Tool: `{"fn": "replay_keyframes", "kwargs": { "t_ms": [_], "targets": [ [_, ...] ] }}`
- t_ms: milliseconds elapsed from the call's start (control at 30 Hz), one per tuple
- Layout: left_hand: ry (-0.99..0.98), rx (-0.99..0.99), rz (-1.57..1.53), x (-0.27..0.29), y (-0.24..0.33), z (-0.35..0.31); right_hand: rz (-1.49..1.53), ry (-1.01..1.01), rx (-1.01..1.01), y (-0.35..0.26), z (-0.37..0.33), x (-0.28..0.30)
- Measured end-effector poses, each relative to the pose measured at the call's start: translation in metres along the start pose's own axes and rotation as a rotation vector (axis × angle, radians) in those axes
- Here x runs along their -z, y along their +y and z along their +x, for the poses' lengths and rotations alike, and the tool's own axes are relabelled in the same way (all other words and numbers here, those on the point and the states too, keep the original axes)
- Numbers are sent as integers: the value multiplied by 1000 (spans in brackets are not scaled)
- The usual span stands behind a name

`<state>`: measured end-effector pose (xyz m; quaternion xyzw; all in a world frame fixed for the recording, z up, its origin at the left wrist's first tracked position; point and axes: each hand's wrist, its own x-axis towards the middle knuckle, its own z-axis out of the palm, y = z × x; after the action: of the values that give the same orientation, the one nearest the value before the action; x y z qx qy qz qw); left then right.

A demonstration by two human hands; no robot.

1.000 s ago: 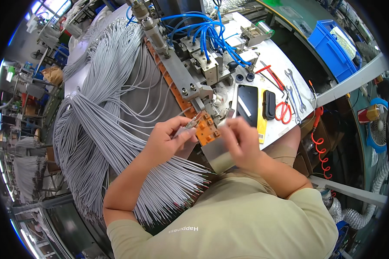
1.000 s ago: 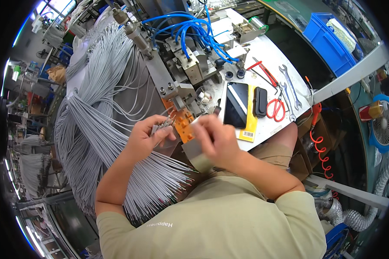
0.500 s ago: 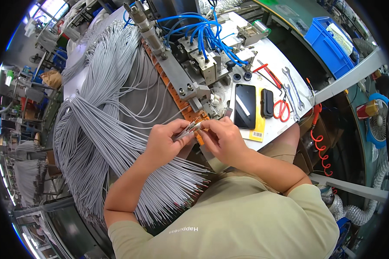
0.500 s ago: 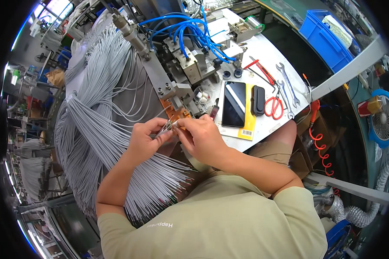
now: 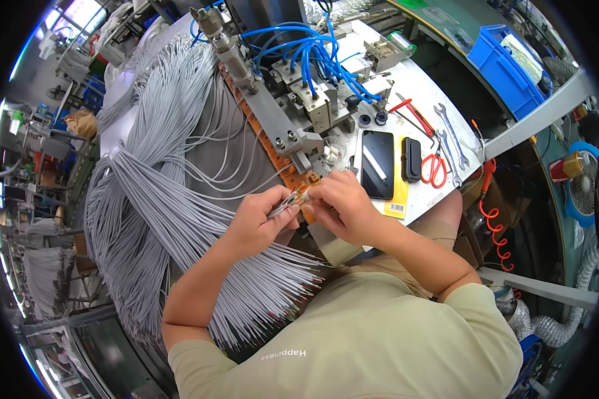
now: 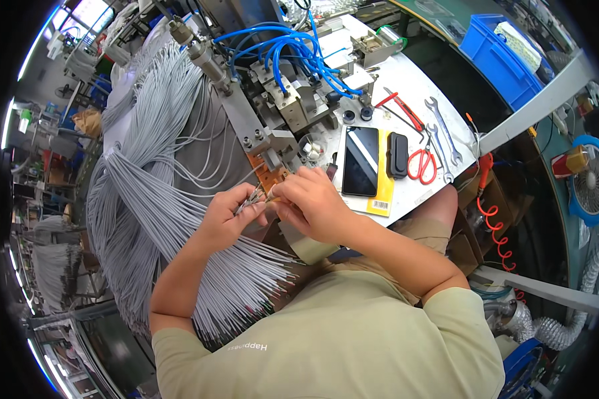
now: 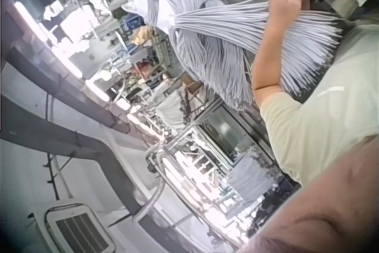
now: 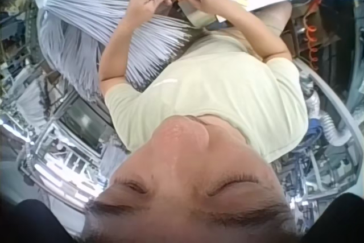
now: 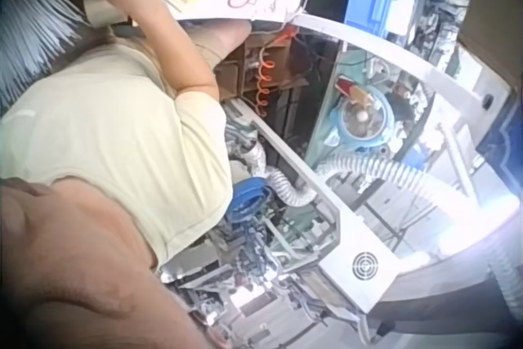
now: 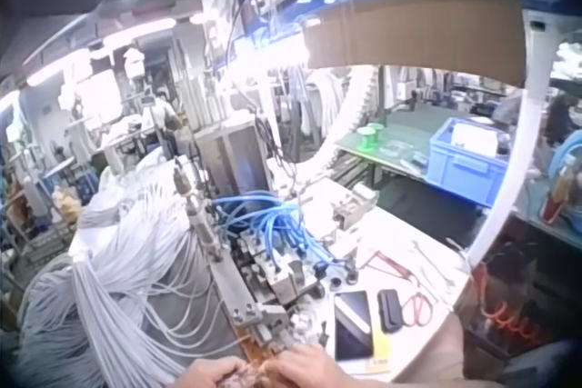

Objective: The person arranges a bundle of cables on a workstation and inserts individual wire ends one by one into a machine fixture by hand.

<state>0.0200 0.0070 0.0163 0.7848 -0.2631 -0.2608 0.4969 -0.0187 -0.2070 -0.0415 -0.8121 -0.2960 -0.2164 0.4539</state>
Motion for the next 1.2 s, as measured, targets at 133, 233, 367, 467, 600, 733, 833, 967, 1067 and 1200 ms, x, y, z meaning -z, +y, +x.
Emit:
{"fn": "replay_keyframes", "kwargs": {
  "t_ms": [133, 233, 367, 467, 600, 733, 833, 967, 1067, 1200],
  "targets": [
    [56, 20, -16, -5, 2, -3, -58, 94, 8, -7, 5, -6],
    [306, -270, 353, -8, 10, -9, -267, 76, -66, -3, 9, -3],
    [212, -87, 321, -5, 30, -13, 271, 134, -740, 20, -4, 1],
    [119, -33, 271, -6, 15, -10, 395, 104, -764, 33, -9, -6],
    [162, -290, 467, -9, 0, -2, 547, 40, -876, 39, 2, 1],
    [214, -340, 609, -12, 0, -1, 565, 19, -937, 42, -3, -3],
    [208, -335, 585, -12, -3, -1, 539, 43, -923, 41, -8, -4],
    [176, -11, 175, -6, -2, -3, 470, 124, -872, 28, -11, 0],
    [100, 135, -167, 0, 7, -2, 372, 212, -858, -6, -14, 12],
    [94, 16, -201, 1, -13, -2, 130, 138, -368, -31, -10, 3]
  ]
}}
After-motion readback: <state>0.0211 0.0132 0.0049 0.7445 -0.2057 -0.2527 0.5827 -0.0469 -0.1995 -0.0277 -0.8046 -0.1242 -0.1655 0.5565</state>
